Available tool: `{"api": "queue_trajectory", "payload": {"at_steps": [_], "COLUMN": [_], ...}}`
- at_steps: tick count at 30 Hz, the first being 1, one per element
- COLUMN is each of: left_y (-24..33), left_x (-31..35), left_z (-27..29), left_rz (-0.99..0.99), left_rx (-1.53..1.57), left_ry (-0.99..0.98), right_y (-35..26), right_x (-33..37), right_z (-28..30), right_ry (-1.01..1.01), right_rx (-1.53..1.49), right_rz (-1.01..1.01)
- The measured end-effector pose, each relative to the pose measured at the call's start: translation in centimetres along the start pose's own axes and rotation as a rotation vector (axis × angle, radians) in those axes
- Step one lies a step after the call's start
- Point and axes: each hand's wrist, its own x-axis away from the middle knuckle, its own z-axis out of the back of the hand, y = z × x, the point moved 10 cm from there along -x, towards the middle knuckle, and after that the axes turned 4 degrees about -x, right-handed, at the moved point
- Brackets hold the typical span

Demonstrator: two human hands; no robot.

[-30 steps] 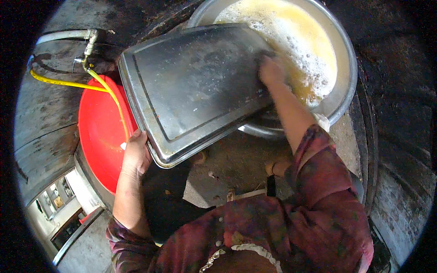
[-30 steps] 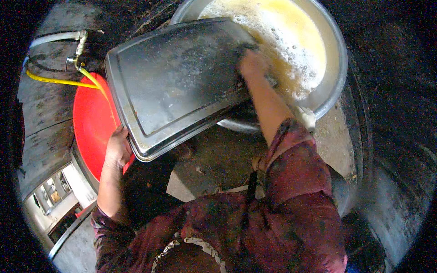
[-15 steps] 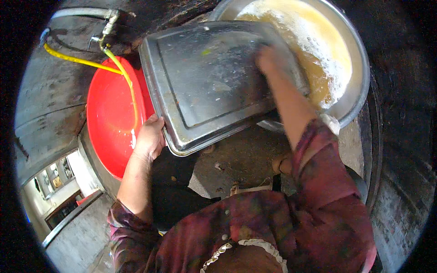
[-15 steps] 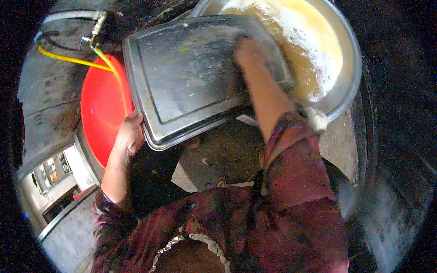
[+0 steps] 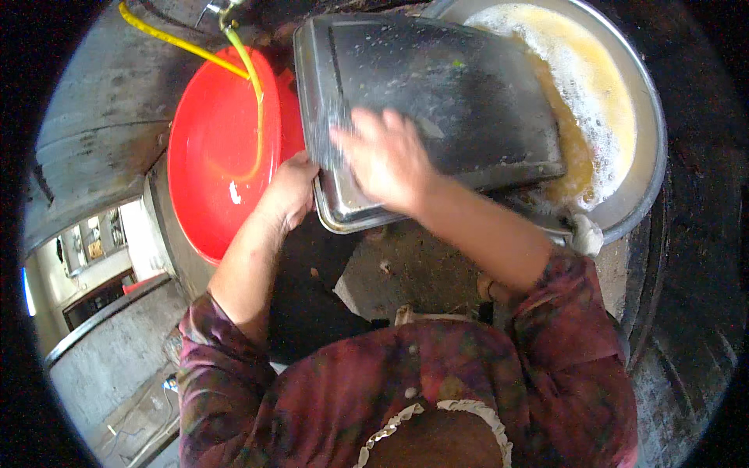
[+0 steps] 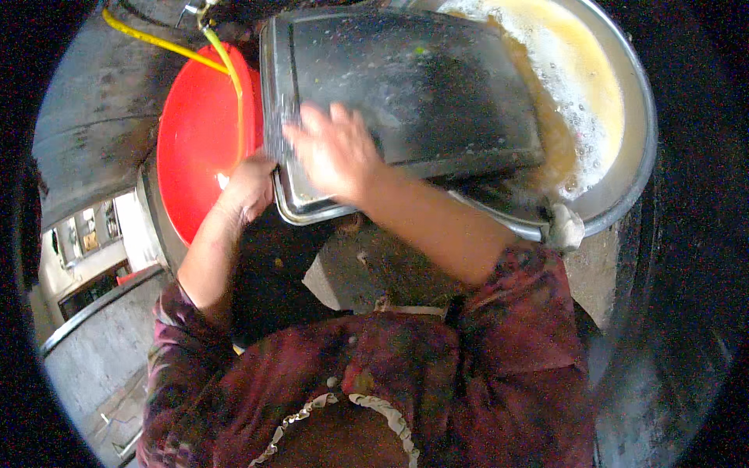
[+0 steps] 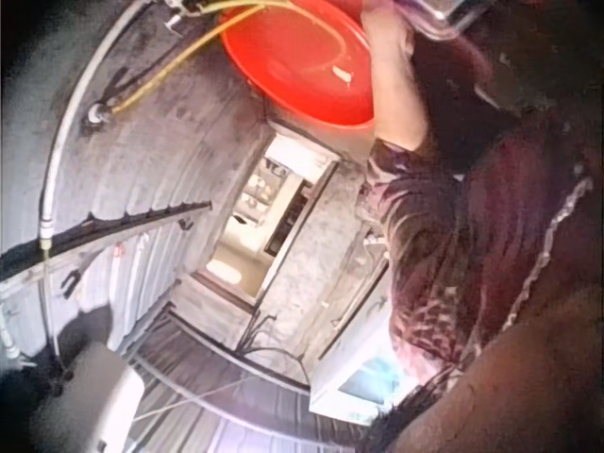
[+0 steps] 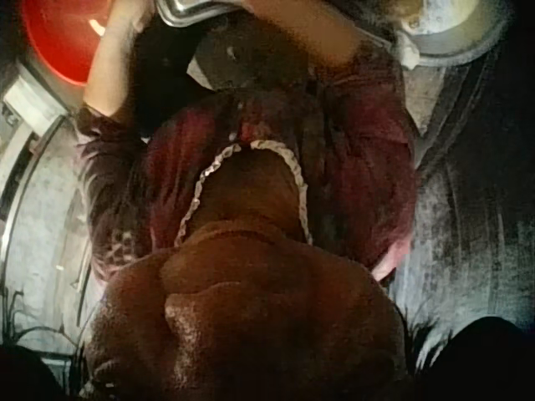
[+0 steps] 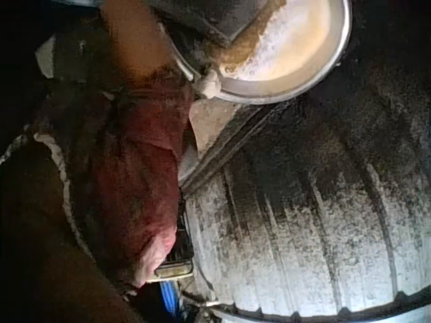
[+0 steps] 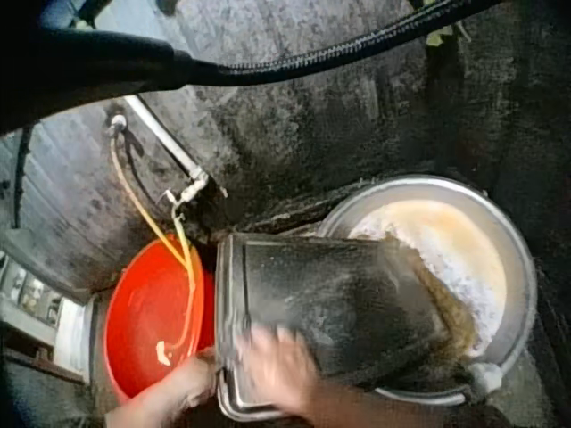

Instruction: The person scrubs a rectangular metal tray with a steel wool pad in a basin of soapy water. They rinse the tray under a running tap and place it in a red basin. They repeat this process for a second tray.

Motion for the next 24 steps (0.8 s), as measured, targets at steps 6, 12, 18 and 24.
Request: {"api": "queue_trajectory", "payload": {"at_steps": [6,12,18,24], "left_y": [-0.8,-3.1,-0.2,-1.6], "left_x": [-0.4,0.0,1.7,0.7], "left_z": [0.5,1.3,0.6,2.8], "left_rz": [0.098,0.117,0.088,0.021], "left_rx": [-0.135,-0.028,-0.189,-0.233], "left_ry": [-0.008,-0.006,0.102,0.122], "right_y": [10.7,3.2,29.6,18.7], "right_x": [-6.0,-1.5,6.1,0.6], "right_z": [0.2,-2.6,8.6,2.9], "right_ry": [0.025,-0.098,-0.220,-0.005], "right_rx": [0.228,0.030,0.530,0.212], "right_rz": [-0.325,-0.208,-0.893,-0.612]}}
